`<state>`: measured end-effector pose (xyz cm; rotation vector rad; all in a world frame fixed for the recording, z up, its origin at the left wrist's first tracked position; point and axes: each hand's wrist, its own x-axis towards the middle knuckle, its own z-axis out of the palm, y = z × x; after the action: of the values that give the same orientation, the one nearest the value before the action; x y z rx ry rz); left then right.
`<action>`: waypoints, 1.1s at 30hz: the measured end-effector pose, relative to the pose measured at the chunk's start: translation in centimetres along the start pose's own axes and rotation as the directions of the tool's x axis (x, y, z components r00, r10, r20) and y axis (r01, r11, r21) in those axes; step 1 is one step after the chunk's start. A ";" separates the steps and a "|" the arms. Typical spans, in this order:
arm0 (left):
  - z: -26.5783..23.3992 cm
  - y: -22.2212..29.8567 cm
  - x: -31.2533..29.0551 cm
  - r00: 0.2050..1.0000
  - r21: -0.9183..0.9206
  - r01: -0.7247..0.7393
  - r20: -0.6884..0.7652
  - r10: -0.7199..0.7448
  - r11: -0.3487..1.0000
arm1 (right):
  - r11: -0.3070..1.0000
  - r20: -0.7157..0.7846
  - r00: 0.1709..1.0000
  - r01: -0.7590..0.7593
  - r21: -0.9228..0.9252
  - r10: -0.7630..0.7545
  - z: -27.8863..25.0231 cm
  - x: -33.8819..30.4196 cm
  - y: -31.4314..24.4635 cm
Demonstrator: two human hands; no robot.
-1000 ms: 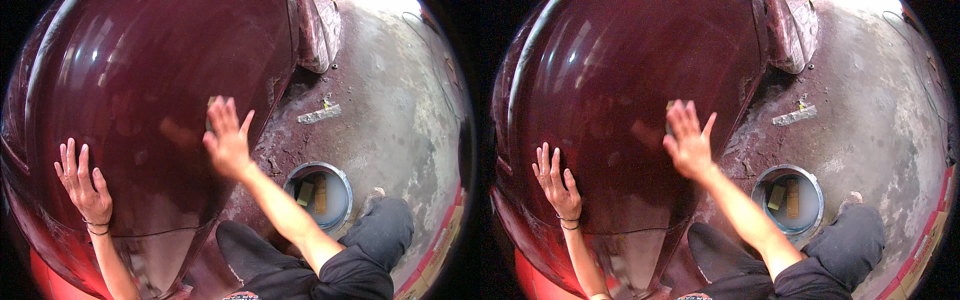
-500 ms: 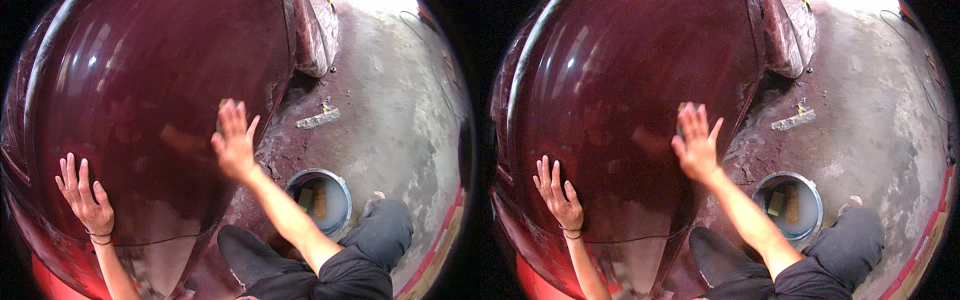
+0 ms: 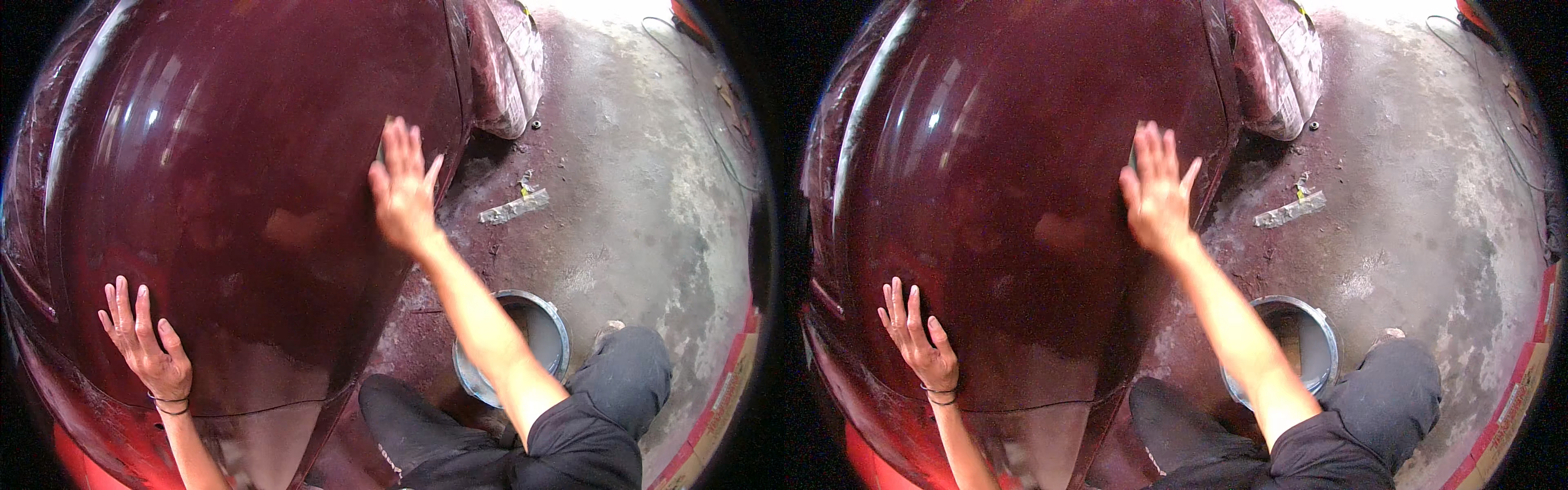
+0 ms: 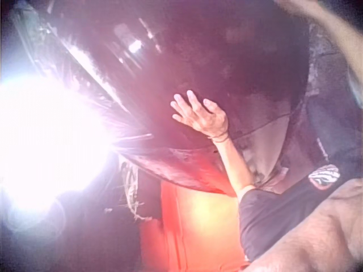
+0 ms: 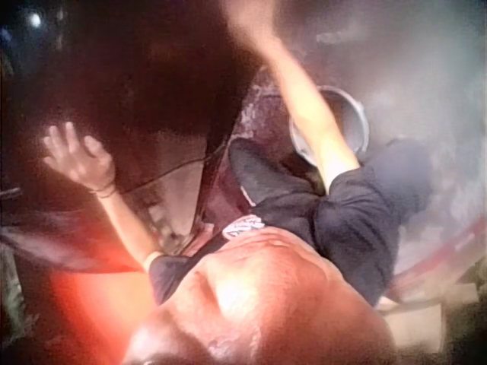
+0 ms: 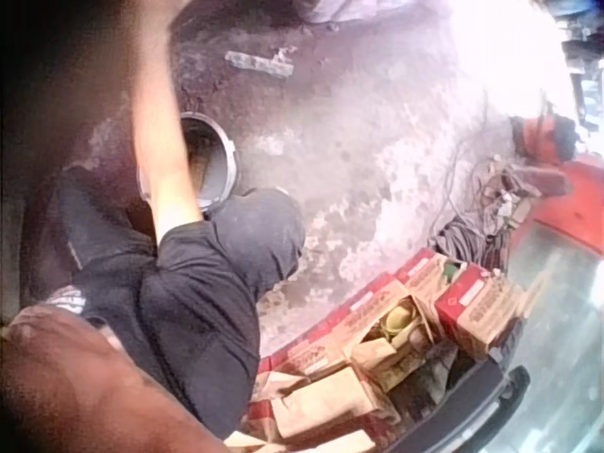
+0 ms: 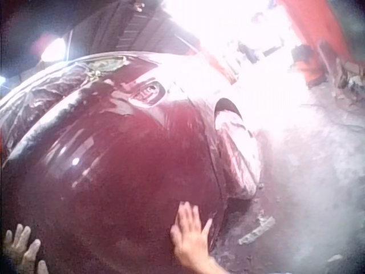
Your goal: The person sands the maroon car hood with a sanding block, repeatedly dipping it into a bucket of water. The person uses both hands to sand the surface and occasionally wipes the hood with a cloth.
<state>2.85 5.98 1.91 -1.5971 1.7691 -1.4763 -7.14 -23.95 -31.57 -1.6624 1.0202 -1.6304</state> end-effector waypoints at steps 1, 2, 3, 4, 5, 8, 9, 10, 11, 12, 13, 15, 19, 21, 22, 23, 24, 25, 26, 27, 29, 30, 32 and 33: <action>-0.1 0.0 0.0 1.000 0.006 -0.001 0.004 0.001 1.000 | 0.999 -0.069 0.997 0.023 -0.039 -0.025 -0.3 3.6 1.5; 0.3 0.5 0.1 1.000 -0.006 0.003 0.000 -0.003 1.000 | 0.996 -0.066 0.998 -0.009 -0.087 0.003 -1.2 8.1 4.0; 0.2 0.4 0.1 1.000 0.001 0.003 0.001 -0.003 1.000 | 0.993 -0.060 0.991 -0.117 0.015 0.118 -2.2 12.3 4.6; 0.2 0.3 0.2 1.000 -0.001 0.006 -0.007 -0.006 1.000 | 0.985 -0.069 0.983 -0.167 0.051 0.171 -3.3 15.6 5.2; 0.2 0.3 0.1 1.000 -0.002 0.011 -0.010 -0.011 1.000 | 0.979 -0.068 0.977 -0.196 0.063 0.200 -3.9 17.4 5.5; 0.9 1.1 0.2 1.000 -0.026 0.020 -0.016 -0.020 0.999 | 0.996 -0.087 0.993 -0.078 0.036 0.081 -2.7 14.8 6.0; -0.4 0.0 -0.1 1.000 0.019 0.013 0.008 -0.013 1.000 | 0.988 -0.103 0.989 0.092 -0.126 -0.105 0.0 10.1 2.6; -1.0 -0.3 -0.1 1.000 0.027 0.015 0.011 -0.015 1.000 | 0.895 0.034 0.974 0.219 -0.389 -0.224 0.2 5.4 -1.4; -1.2 -0.5 -0.3 1.000 0.036 0.016 0.015 -0.017 0.999 | 0.976 0.091 0.980 0.184 -0.119 -0.174 0.1 0.8 -6.7; -0.9 -0.1 0.0 1.000 0.021 0.022 0.005 -0.022 1.000 | 0.968 0.140 0.961 0.222 0.120 -0.237 0.7 -4.0 -8.4; -0.1 0.4 0.2 1.000 -0.008 0.010 -0.005 -0.010 1.000 | 0.942 0.133 0.944 0.275 0.190 -0.302 1.3 -7.8 -9.0; 0.4 0.9 0.3 1.000 -0.027 0.015 -0.003 -0.015 1.000 | 0.947 0.119 0.946 0.284 0.149 -0.302 1.5 -7.3 -8.2; -0.2 0.2 0.1 1.000 -0.019 0.021 0.001 -0.021 1.000 | 0.963 -0.137 0.955 0.250 -0.103 -0.262 0.1 9.0 -4.5; 0.1 0.5 0.4 0.999 -0.031 0.030 -0.016 -0.030 0.999 | 0.997 -0.087 0.996 0.023 0.078 -0.016 -1.4 15.6 -3.0; 0.1 0.5 0.6 0.999 -0.034 0.034 -0.022 -0.034 0.999 | 0.992 -0.086 0.996 -0.015 0.123 0.026 -1.6 16.4 -3.5; 0.4 0.8 0.5 0.999 -0.037 0.037 -0.020 -0.037 0.999 | 0.996 -0.116 0.989 0.091 -0.004 -0.091 -0.6 14.6 -4.5; 0.6 1.0 0.3 0.999 -0.043 0.039 -0.021 -0.040 0.998 | 0.972 -0.134 0.968 0.193 -0.136 -0.211 0.6 11.8 -5.9; 0.0 0.3 -0.2 1.000 -0.020 0.029 0.000 -0.029 0.999 | 0.970 -0.066 0.967 0.244 -0.021 -0.245 1.3 7.2 -10.1; -0.4 -0.2 -0.3 1.000 -0.008 0.027 0.004 -0.027 1.000 | 0.952 -0.011 0.954 0.298 0.071 -0.298 0.8 2.9 -14.4; 0.0 0.1 -0.2 0.999 -0.020 0.034 -0.004 -0.034 0.999 | 0.898 0.028 0.913 0.395 0.195 -0.408 1.2 -1.1 -16.6; 0.2 0.2 -0.4 0.999 -0.030 0.037 0.002 -0.037 0.999 | 0.813 0.065 0.849 0.476 0.336 -0.524 1.8 -3.4 -17.4; 0.0 0.3 -0.1 0.999 -0.031 0.036 0.005 -0.036 0.999 | 0.803 0.072 0.839 0.487 0.342 -0.539 1.2 -2.3 -16.7; -0.6 -0.1 0.0 0.999 -0.018 0.034 0.014 -0.034 0.999 | 0.924 -0.044 0.932 0.361 0.128 -0.359 0.3 3.8 -14.6; -0.9 -0.2 0.1 0.999 -0.018 0.036 0.011 -0.035 0.999 | 0.907 -0.067 0.916 0.378 -0.185 -0.395 -0.1 7.4 -12.2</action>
<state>2.22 6.31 2.45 -1.6504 1.7618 -1.4686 -6.15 -23.63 -17.32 -2.0130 0.9400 -1.9449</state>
